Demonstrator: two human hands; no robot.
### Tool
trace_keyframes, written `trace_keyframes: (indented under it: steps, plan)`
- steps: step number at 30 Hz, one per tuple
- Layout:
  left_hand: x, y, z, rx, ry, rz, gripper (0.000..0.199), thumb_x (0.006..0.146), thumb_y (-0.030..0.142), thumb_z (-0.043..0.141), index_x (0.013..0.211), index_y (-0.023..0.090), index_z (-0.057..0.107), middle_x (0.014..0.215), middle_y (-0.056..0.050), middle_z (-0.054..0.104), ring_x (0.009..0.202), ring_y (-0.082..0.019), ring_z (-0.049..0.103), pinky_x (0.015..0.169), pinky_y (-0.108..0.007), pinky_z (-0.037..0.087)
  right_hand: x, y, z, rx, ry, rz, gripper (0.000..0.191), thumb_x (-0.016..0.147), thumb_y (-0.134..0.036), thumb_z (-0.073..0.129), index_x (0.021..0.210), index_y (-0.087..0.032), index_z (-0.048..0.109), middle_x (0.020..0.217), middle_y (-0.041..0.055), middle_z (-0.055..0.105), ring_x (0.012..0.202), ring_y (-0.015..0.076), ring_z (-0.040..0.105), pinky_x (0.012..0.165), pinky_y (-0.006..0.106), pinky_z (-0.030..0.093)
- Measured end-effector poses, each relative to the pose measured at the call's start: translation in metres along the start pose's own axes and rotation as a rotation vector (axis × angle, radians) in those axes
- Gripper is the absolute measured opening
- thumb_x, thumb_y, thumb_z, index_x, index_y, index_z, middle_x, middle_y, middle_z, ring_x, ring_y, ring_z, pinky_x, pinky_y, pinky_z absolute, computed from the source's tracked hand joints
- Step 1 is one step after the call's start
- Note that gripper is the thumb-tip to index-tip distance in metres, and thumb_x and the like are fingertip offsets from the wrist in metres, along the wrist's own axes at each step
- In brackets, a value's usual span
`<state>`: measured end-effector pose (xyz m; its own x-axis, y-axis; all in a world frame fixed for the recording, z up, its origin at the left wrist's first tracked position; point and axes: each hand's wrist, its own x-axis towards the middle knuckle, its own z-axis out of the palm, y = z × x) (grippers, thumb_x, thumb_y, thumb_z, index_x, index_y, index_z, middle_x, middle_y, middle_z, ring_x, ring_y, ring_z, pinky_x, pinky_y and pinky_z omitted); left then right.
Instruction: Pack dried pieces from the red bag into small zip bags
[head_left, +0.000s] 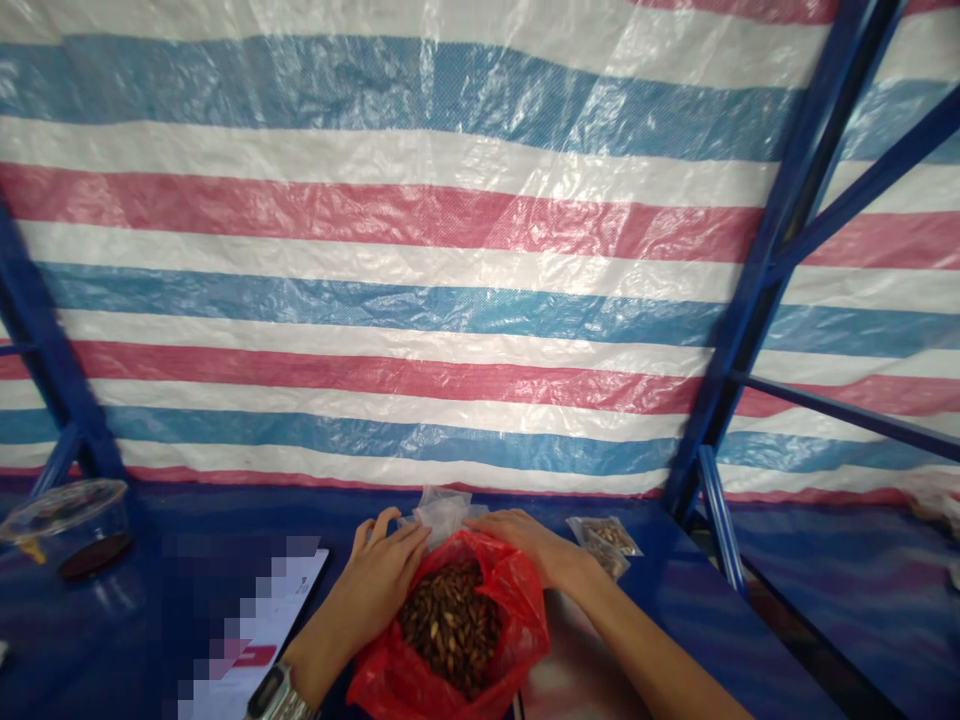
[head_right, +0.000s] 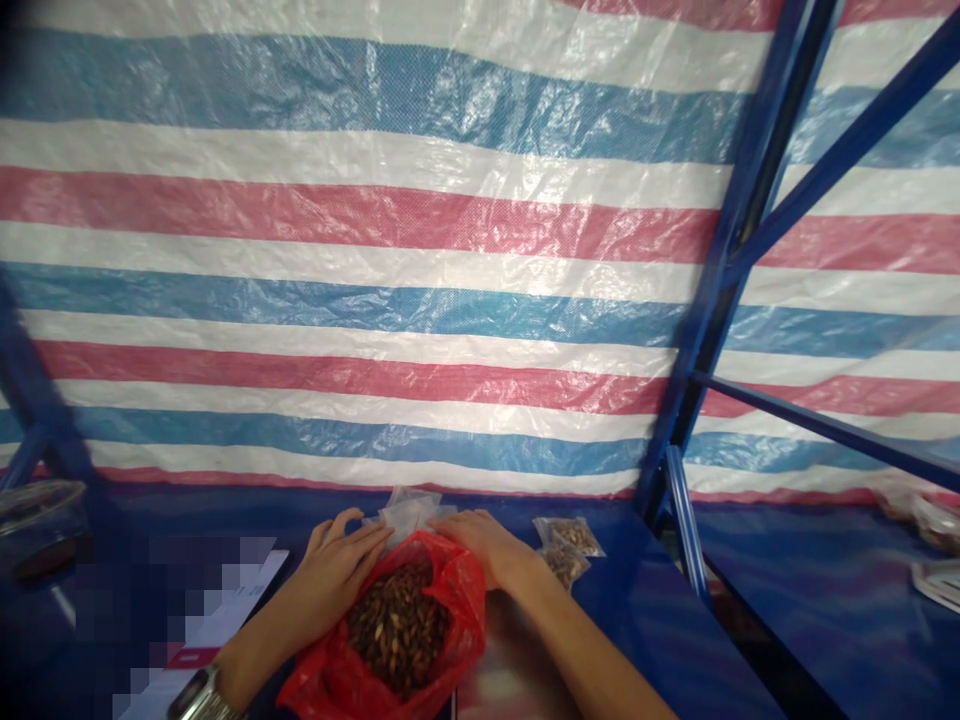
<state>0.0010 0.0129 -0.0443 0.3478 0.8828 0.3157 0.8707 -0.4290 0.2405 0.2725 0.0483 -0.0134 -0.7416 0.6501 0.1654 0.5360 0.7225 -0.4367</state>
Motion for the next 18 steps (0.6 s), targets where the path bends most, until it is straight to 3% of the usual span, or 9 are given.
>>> trace_keyframes:
  steps: [3,6,12,15,18]
  plan:
    - [0.001,0.0,-0.002,0.026,-0.013,-0.006,0.042,0.107,0.03,0.04,0.139,0.033,0.066,0.145,-0.003,0.068,0.14,-0.034,0.047,0.114,-0.058,0.036,0.0,0.007,-0.011,0.035,0.097,-0.05,0.061,0.091,-0.025,0.067,0.151,-0.018,0.056,0.152,0.0148,0.059,0.138,0.029,0.059,0.12,0.043,0.042]
    - [0.002,-0.003,-0.003,0.045,0.023,-0.02,0.044,0.107,0.031,0.041,0.145,0.031,0.062,0.151,-0.005,0.062,0.139,-0.036,0.046,0.115,-0.059,0.036,-0.008,0.017,-0.031,-0.014,0.219,0.058,0.052,0.099,-0.016,0.044,0.149,-0.017,0.058,0.152,0.0127,0.06,0.14,0.0247,0.058,0.121,0.044,0.042]
    - [0.006,0.0,-0.01,0.008,0.128,0.006,0.038,0.105,0.025,0.044,0.132,0.03,0.071,0.133,-0.009,0.068,0.125,-0.031,0.054,0.108,-0.054,0.044,-0.044,0.039,-0.077,-0.043,0.215,0.293,0.044,0.102,-0.029,0.045,0.136,-0.013,0.069,0.14,0.015,0.069,0.13,0.0302,0.065,0.114,0.049,0.048]
    - [0.008,0.008,-0.018,-0.051,0.149,0.076,0.035,0.105,0.024,0.044,0.121,0.03,0.075,0.121,-0.007,0.071,0.115,-0.028,0.058,0.101,-0.05,0.048,-0.062,0.048,-0.078,-0.041,0.311,0.336,0.041,0.103,-0.035,0.046,0.13,-0.018,0.072,0.135,0.0132,0.072,0.126,0.0304,0.067,0.112,0.049,0.049]
    - [0.008,0.016,-0.025,-0.082,0.14,0.13,0.034,0.105,0.025,0.044,0.116,0.028,0.076,0.11,-0.006,0.074,0.108,-0.027,0.062,0.095,-0.047,0.052,-0.08,0.059,-0.061,-0.034,0.377,0.346,0.037,0.101,-0.032,0.047,0.122,-0.021,0.075,0.129,0.0113,0.075,0.121,0.0293,0.069,0.11,0.047,0.05]
